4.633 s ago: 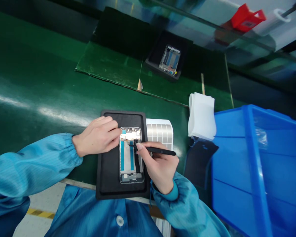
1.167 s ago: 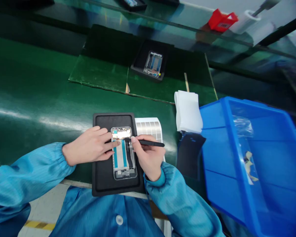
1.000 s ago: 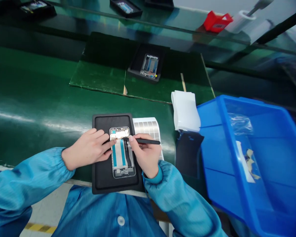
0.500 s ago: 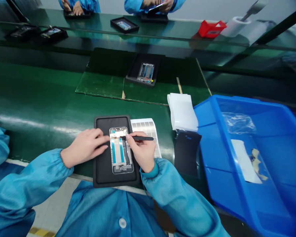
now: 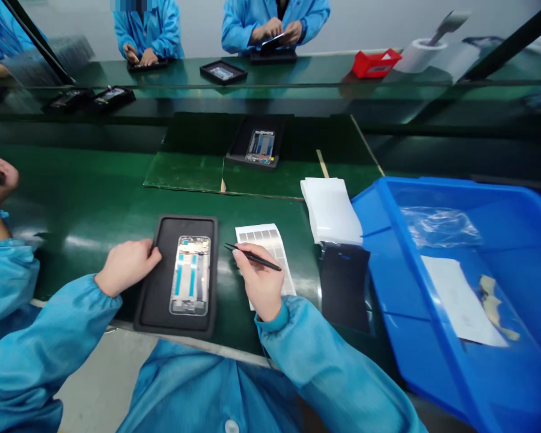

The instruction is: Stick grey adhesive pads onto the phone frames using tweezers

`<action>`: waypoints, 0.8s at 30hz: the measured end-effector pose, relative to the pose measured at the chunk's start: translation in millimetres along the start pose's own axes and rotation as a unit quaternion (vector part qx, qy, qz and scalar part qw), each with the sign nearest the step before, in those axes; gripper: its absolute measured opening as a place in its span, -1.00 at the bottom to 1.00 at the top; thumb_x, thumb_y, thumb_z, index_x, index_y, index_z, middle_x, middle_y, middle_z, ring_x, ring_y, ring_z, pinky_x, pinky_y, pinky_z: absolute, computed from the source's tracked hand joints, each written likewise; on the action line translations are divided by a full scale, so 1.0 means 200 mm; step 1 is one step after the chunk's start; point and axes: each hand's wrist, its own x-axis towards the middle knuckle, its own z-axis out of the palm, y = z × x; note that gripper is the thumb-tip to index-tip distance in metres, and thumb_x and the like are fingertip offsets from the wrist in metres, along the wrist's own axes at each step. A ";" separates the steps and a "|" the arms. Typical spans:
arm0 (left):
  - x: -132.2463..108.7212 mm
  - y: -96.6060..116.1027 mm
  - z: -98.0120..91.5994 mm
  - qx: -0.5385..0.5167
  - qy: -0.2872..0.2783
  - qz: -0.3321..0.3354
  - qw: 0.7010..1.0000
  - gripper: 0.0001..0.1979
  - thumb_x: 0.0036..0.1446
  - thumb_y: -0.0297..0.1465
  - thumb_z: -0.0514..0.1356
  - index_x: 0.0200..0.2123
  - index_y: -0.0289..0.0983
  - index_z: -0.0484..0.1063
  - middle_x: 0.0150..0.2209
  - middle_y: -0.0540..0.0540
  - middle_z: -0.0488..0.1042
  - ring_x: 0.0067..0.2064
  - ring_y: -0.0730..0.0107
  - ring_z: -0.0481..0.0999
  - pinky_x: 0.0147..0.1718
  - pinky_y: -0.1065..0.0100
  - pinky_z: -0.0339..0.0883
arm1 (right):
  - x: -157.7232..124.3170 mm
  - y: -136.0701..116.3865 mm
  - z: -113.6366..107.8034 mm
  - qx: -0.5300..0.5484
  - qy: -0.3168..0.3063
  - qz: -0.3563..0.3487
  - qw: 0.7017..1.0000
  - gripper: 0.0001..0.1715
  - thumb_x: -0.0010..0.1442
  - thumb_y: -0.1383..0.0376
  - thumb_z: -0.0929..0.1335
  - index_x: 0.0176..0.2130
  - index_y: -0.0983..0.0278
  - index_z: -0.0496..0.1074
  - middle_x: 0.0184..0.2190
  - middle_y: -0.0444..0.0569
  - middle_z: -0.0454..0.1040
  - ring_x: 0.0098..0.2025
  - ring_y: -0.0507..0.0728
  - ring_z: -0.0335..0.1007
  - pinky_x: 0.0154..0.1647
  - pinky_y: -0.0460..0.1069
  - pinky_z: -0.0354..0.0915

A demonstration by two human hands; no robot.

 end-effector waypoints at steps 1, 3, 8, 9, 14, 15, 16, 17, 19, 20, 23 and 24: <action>0.02 -0.07 -0.01 0.012 -0.001 -0.012 1.000 -0.53 0.29 -0.14 -0.16 -0.33 -0.24 0.46 -0.30 -0.25 0.59 -0.21 -0.04 0.60 -0.30 0.20 0.33 | 0.00 0.00 0.00 -0.001 -0.004 -0.007 1.000 -0.86 0.19 0.21 0.47 -0.24 0.21 0.57 -0.25 -0.01 0.60 -0.25 0.14 0.57 -0.25 0.02 0.52; 0.07 -0.22 -0.04 0.037 -0.009 -0.041 0.998 -0.51 0.29 -0.13 -0.17 -0.29 -0.25 0.48 -0.26 -0.27 0.59 -0.17 -0.05 0.60 -0.27 0.20 0.34 | 0.01 -0.01 0.00 -0.003 -0.011 -0.018 1.000 -0.87 0.19 0.22 0.47 -0.25 0.22 0.58 -0.26 0.00 0.61 -0.26 0.14 0.57 -0.27 0.01 0.52; 0.19 -0.58 -0.12 0.084 -0.048 -0.128 0.987 -0.51 0.28 -0.12 -0.10 -0.14 -0.26 0.52 -0.09 -0.28 0.58 -0.06 -0.02 0.57 -0.21 0.23 0.34 | 0.01 -0.01 0.02 0.014 -0.010 -0.017 1.000 -0.90 0.18 0.25 0.48 -0.25 0.21 0.59 -0.26 -0.01 0.61 -0.28 0.13 0.57 -0.34 -0.02 0.49; 0.21 -0.64 -0.14 0.093 -0.052 -0.146 0.984 -0.54 0.27 -0.13 -0.07 -0.14 -0.26 0.52 -0.07 -0.26 0.58 -0.05 0.00 0.57 -0.20 0.25 0.34 | 0.01 -0.01 0.02 0.017 -0.009 -0.015 1.000 -0.91 0.19 0.25 0.48 -0.25 0.21 0.59 -0.25 -0.01 0.61 -0.28 0.13 0.56 -0.35 -0.03 0.48; 0.34 -0.68 -0.28 0.139 0.008 -0.245 0.960 -0.61 0.26 -0.28 -0.02 -0.07 -0.40 0.45 -0.06 -0.37 0.56 -0.09 -0.10 0.57 -0.25 0.19 0.35 | 0.00 -0.02 0.02 0.033 -0.026 -0.008 0.999 -0.92 0.21 0.28 0.45 -0.24 0.21 0.59 -0.25 -0.01 0.61 -0.29 0.12 0.55 -0.38 -0.05 0.44; 0.38 -0.62 -0.31 0.133 0.044 -0.240 0.961 -0.60 0.27 -0.28 -0.04 -0.06 -0.42 0.43 -0.07 -0.39 0.55 -0.09 -0.11 0.57 -0.25 0.19 0.35 | 0.01 -0.02 0.02 0.036 -0.029 -0.007 0.999 -0.92 0.21 0.28 0.45 -0.24 0.21 0.59 -0.26 -0.01 0.60 -0.30 0.11 0.55 -0.38 -0.05 0.44; 0.43 -0.53 -0.34 0.122 0.081 -0.220 0.964 -0.59 0.29 -0.25 -0.05 -0.05 -0.41 0.41 -0.07 -0.37 0.55 -0.09 -0.09 0.57 -0.25 0.20 0.35 | 0.01 -0.02 0.02 0.036 -0.029 -0.005 0.999 -0.92 0.21 0.28 0.45 -0.24 0.21 0.59 -0.26 -0.01 0.60 -0.31 0.11 0.54 -0.37 -0.05 0.44; 0.47 -0.42 -0.36 0.097 0.121 -0.185 0.970 -0.59 0.30 -0.21 -0.05 -0.05 -0.38 0.42 -0.08 -0.34 0.55 -0.09 -0.06 0.56 -0.23 0.20 0.36 | 0.01 -0.02 0.02 0.035 -0.026 -0.002 0.999 -0.92 0.21 0.28 0.45 -0.24 0.22 0.59 -0.26 -0.01 0.60 -0.32 0.11 0.54 -0.37 -0.05 0.44; 0.59 -0.14 -0.41 0.045 0.147 -0.112 0.982 -0.59 0.30 -0.11 -0.03 -0.10 -0.25 0.45 -0.10 -0.22 0.57 -0.06 0.00 0.56 -0.19 0.22 0.37 | 0.01 -0.02 0.02 0.031 -0.019 0.003 0.999 -0.91 0.21 0.27 0.45 -0.25 0.22 0.59 -0.27 -0.01 0.60 -0.32 0.11 0.54 -0.36 -0.04 0.44; 0.65 0.01 -0.43 -0.016 0.155 -0.083 0.984 -0.60 0.28 -0.10 0.02 -0.11 -0.25 0.47 -0.11 -0.24 0.58 -0.04 -0.04 0.56 -0.15 0.18 0.37 | 0.01 -0.02 0.02 0.029 -0.015 0.006 0.999 -0.91 0.21 0.27 0.45 -0.25 0.22 0.59 -0.28 -0.01 0.60 -0.33 0.11 0.54 -0.35 -0.04 0.44; 0.87 0.45 -0.49 -0.139 0.167 -0.033 0.976 -0.59 0.29 -0.08 0.04 -0.05 -0.21 0.49 -0.05 -0.24 0.58 0.04 -0.01 0.54 -0.05 0.17 0.36 | 0.02 -0.02 0.01 0.028 -0.003 0.015 0.999 -0.89 0.20 0.25 0.45 -0.26 0.23 0.59 -0.30 -0.01 0.61 -0.33 0.12 0.54 -0.34 -0.04 0.46; 0.94 0.57 -0.50 -0.160 0.165 -0.031 0.973 -0.57 0.30 -0.06 0.03 -0.05 -0.21 0.50 -0.04 -0.25 0.57 0.05 0.00 0.54 -0.04 0.18 0.36 | 0.02 -0.02 0.00 0.027 0.000 0.017 0.999 -0.88 0.20 0.24 0.45 -0.26 0.23 0.60 -0.31 -0.01 0.61 -0.32 0.12 0.55 -0.33 -0.04 0.47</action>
